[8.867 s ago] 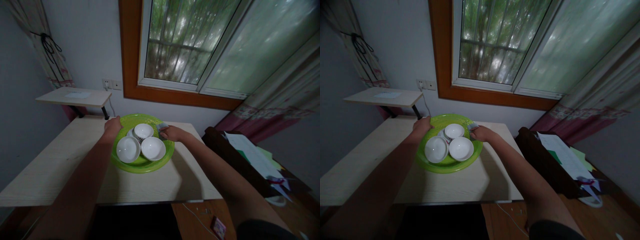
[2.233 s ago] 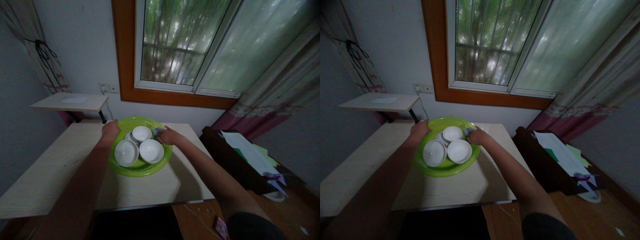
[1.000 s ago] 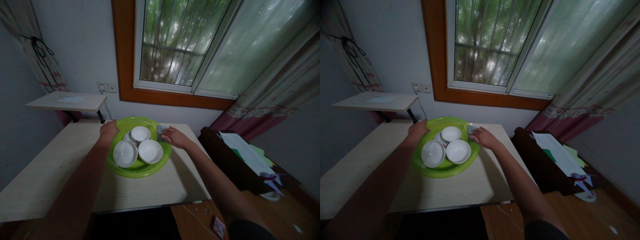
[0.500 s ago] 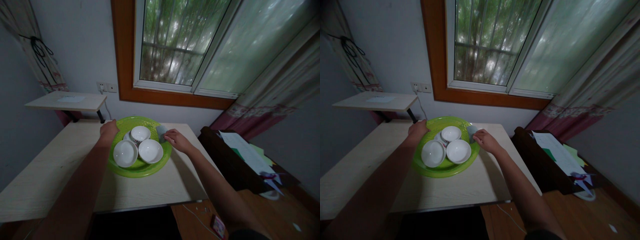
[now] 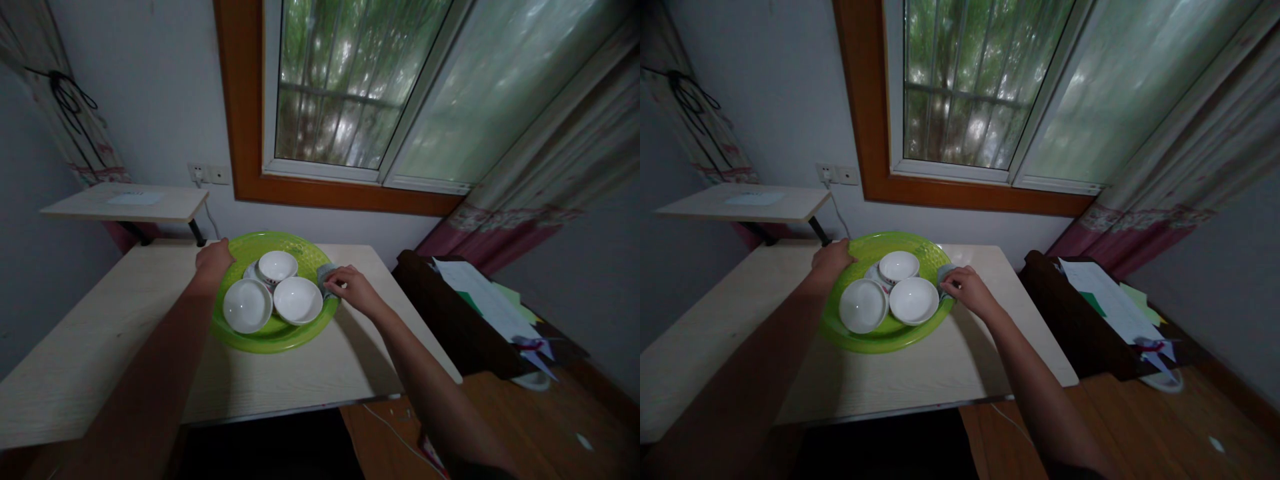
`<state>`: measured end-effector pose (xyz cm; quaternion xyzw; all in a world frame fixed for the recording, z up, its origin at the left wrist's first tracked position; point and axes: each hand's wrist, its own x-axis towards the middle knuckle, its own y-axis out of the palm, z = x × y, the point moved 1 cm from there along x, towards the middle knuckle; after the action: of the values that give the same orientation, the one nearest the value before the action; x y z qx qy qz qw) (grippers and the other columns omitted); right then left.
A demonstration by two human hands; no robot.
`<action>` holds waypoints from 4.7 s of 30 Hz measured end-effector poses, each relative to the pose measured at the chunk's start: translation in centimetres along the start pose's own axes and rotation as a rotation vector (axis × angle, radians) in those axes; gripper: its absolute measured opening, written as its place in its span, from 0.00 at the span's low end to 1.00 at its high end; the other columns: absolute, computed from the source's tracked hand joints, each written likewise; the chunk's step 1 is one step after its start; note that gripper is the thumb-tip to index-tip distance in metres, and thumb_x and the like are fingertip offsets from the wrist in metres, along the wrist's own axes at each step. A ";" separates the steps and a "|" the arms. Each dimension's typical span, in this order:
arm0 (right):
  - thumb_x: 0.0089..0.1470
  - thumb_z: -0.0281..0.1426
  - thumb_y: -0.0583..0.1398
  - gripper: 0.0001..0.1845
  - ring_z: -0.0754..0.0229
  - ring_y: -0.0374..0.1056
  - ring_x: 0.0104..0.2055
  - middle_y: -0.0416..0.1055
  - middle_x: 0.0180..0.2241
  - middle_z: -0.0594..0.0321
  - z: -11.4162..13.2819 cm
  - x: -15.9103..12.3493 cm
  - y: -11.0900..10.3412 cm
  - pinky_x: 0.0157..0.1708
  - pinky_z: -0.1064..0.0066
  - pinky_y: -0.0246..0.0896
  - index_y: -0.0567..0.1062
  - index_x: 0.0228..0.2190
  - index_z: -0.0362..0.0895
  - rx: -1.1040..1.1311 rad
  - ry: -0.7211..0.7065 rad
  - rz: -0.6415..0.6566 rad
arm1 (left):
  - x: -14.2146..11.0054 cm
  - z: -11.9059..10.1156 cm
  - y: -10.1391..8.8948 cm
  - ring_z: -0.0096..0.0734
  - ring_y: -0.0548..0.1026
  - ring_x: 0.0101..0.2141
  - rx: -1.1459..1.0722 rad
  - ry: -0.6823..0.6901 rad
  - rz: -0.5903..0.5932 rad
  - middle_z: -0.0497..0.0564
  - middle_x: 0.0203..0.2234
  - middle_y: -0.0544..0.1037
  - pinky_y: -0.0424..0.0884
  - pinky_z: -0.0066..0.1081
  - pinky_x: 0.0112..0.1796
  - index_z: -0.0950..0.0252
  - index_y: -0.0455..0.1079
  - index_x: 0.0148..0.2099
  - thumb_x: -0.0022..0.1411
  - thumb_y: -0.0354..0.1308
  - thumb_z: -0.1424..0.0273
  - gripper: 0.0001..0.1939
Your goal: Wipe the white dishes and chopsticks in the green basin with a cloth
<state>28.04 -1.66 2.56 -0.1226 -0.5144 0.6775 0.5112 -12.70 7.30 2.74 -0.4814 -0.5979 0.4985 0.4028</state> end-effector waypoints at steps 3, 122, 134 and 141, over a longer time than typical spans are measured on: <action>0.64 0.30 0.65 0.07 0.52 0.78 0.47 0.85 0.44 0.57 -1.1 2.1 0.1 0.56 0.56 0.68 0.85 0.33 0.46 -0.028 0.016 0.024 | 0.0 0.1 0.0 0.63 0.80 0.55 -0.004 0.004 0.000 0.69 0.55 0.82 0.76 0.47 0.50 0.64 0.74 0.64 0.63 0.69 0.63 0.29; 0.71 0.29 0.58 0.15 0.50 0.72 0.52 0.78 0.50 0.47 0.4 7.1 0.6 0.56 0.66 0.64 0.85 0.47 0.39 -0.601 0.127 0.146 | -0.1 -0.1 0.0 0.60 0.80 0.55 0.035 0.001 0.003 0.66 0.55 0.82 0.76 0.44 0.48 0.64 0.72 0.63 0.65 0.67 0.64 0.26; 0.63 0.26 0.65 0.08 0.57 0.75 0.40 0.77 0.44 0.52 2.9 2.5 -1.9 0.46 0.69 0.68 0.87 0.41 0.41 -0.407 0.167 0.269 | 0.2 0.0 0.0 0.60 0.80 0.55 0.022 0.019 0.024 0.66 0.56 0.82 0.76 0.44 0.48 0.64 0.73 0.63 0.64 0.67 0.63 0.27; 0.64 0.19 0.57 0.16 0.46 0.75 0.46 0.78 0.47 0.38 2.3 7.2 0.6 0.47 0.62 0.69 0.86 0.42 0.35 -0.683 0.121 0.338 | 0.5 0.2 0.4 0.59 0.80 0.55 0.033 0.039 0.005 0.65 0.56 0.82 0.76 0.44 0.47 0.64 0.73 0.62 0.64 0.68 0.61 0.27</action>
<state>22.89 2.94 5.67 -0.4086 -0.6518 0.5336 0.3513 -12.97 7.77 2.33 -0.4859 -0.5805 0.4995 0.4212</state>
